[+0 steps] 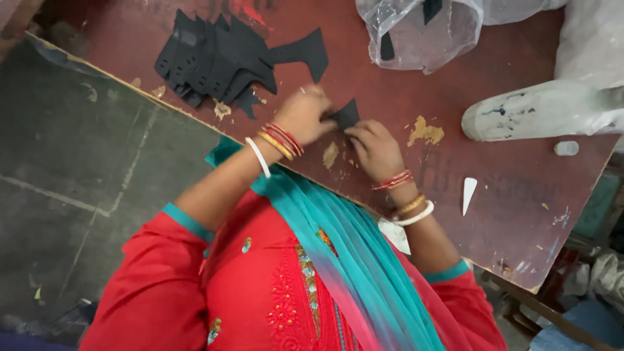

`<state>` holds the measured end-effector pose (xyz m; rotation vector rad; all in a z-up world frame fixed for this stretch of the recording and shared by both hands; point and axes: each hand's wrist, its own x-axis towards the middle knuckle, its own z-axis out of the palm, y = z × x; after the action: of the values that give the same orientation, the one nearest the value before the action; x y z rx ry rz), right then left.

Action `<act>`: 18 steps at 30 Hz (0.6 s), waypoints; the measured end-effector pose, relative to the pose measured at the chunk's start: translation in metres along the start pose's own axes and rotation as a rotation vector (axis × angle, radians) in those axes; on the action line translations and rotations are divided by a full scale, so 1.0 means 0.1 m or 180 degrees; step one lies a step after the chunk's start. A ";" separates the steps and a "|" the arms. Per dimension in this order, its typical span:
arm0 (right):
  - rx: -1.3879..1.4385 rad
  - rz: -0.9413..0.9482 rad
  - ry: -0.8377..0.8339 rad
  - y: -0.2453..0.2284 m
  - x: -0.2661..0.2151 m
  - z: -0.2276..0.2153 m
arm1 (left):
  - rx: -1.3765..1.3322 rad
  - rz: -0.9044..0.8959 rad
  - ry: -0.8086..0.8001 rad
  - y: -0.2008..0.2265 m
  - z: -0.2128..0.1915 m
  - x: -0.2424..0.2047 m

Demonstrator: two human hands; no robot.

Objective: The person separates a stack of black fabric pieces on a work table, handling them one by one and placing them into a plastic bag. The person also moves a white shoe last aside to access the workspace.

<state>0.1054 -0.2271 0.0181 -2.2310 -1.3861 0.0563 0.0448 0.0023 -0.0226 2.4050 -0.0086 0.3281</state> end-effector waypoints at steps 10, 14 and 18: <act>0.0368 0.0347 0.0570 0.23 0.47 -0.09 | 0.1264 -0.0114 0.0055 -0.33 0.08 0.42; 0.0542 0.0313 0.0423 0.37 0.74 0.17 | 0.0436 -0.0331 0.0195 -0.18 0.05 0.35; -0.0047 -0.0225 0.0307 0.47 0.96 0.34 | -0.0025 -0.0503 0.0231 -0.31 0.11 0.38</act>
<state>0.1796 -0.1486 -0.0106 -2.1648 -1.4156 -0.0852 0.0875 0.0215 -0.0415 2.3671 0.2115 0.3406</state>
